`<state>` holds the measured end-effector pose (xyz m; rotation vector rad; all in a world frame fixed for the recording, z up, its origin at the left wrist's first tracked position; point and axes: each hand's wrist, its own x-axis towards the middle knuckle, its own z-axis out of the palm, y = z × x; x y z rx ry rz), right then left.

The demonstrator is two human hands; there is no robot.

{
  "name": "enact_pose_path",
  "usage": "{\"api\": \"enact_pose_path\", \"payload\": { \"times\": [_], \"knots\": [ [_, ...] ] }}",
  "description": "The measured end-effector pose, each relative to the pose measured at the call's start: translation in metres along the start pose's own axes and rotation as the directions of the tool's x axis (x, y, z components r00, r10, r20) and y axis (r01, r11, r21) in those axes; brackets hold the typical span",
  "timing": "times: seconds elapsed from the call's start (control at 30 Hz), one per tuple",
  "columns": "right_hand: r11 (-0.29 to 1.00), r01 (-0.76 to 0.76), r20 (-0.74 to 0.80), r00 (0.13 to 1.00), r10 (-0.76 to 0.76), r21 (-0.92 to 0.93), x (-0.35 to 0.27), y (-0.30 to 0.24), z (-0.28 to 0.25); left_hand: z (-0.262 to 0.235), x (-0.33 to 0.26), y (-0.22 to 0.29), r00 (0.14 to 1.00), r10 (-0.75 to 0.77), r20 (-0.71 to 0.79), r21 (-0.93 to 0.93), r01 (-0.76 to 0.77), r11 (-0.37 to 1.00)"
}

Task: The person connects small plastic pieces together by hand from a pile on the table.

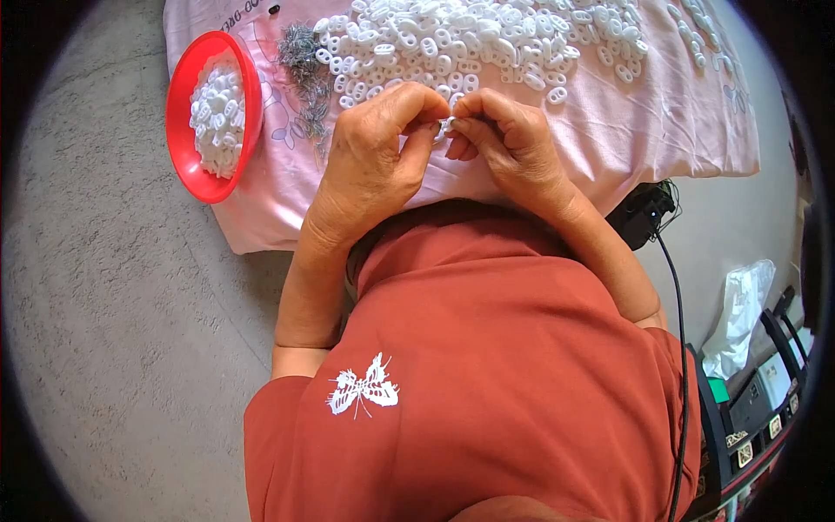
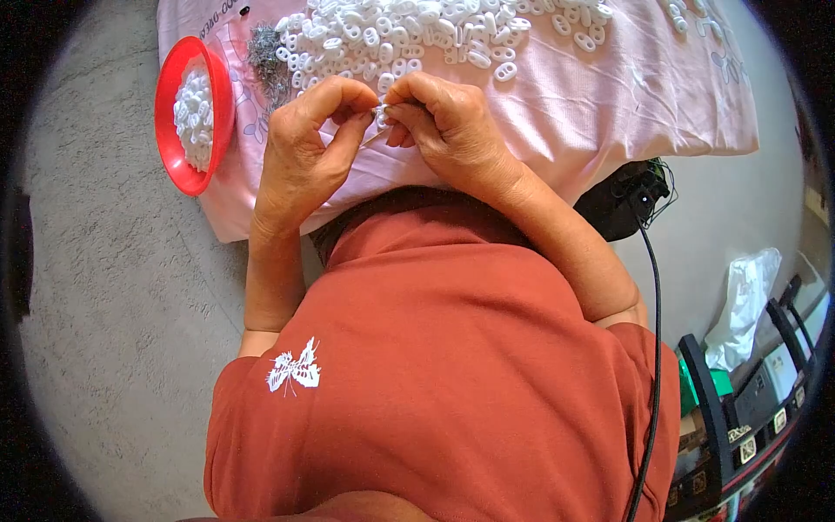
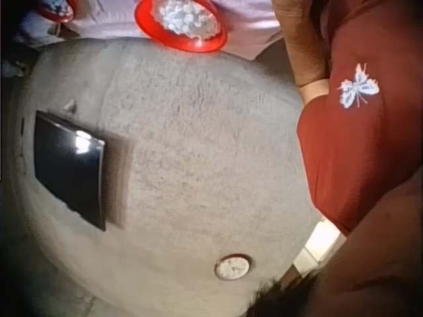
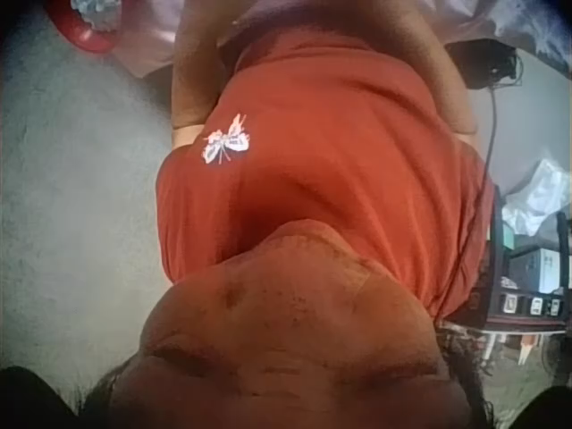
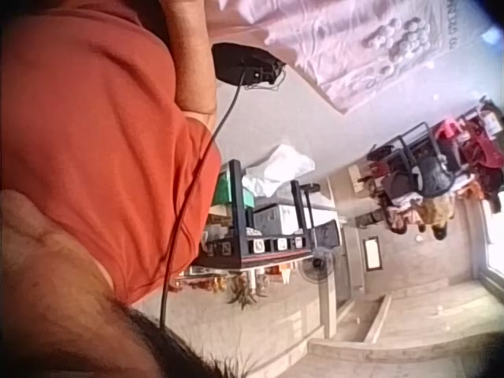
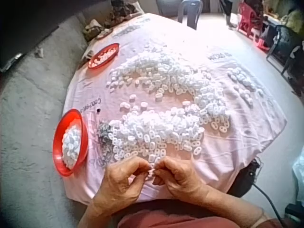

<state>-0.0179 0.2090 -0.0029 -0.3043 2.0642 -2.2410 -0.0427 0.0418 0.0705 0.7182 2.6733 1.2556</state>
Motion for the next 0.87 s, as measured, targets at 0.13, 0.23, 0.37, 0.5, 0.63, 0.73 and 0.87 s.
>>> {"api": "enact_pose_path", "payload": {
  "times": [0.13,0.23,0.37,0.5,0.63,0.73,0.87],
  "knots": [
    [1.000,0.001,0.029,1.000,-0.001,-0.017,0.000,-0.002,-0.001,-0.001,0.002,0.001,0.998,0.066,0.021,0.035,-0.067,0.997],
    [0.999,0.018,0.040,0.999,-0.016,-0.029,0.000,-0.003,-0.002,-0.004,0.004,0.003,0.996,0.053,0.072,0.014,-0.055,0.998],
    [0.999,0.031,0.053,0.998,-0.029,-0.041,0.001,-0.002,-0.003,-0.006,0.006,0.003,0.993,0.076,0.095,0.034,-0.080,0.996],
    [0.997,0.030,0.067,0.997,-0.026,-0.065,0.000,-0.002,-0.004,-0.006,0.010,0.003,0.980,0.135,0.143,0.059,-0.145,0.988],
    [0.995,0.051,0.065,0.997,-0.045,-0.091,0.000,-0.001,-0.003,-0.006,0.010,0.001,0.973,0.166,0.159,0.064,-0.178,0.982],
    [0.999,0.021,0.042,0.999,-0.020,-0.040,0.000,-0.002,-0.003,-0.006,0.009,0.000,0.980,0.134,0.145,0.038,-0.141,0.989],
    [1.000,-0.005,0.043,0.999,0.005,0.003,0.000,-0.003,-0.003,-0.010,0.008,-0.001,0.985,0.087,0.149,0.021,-0.091,0.996]
  ]
}}
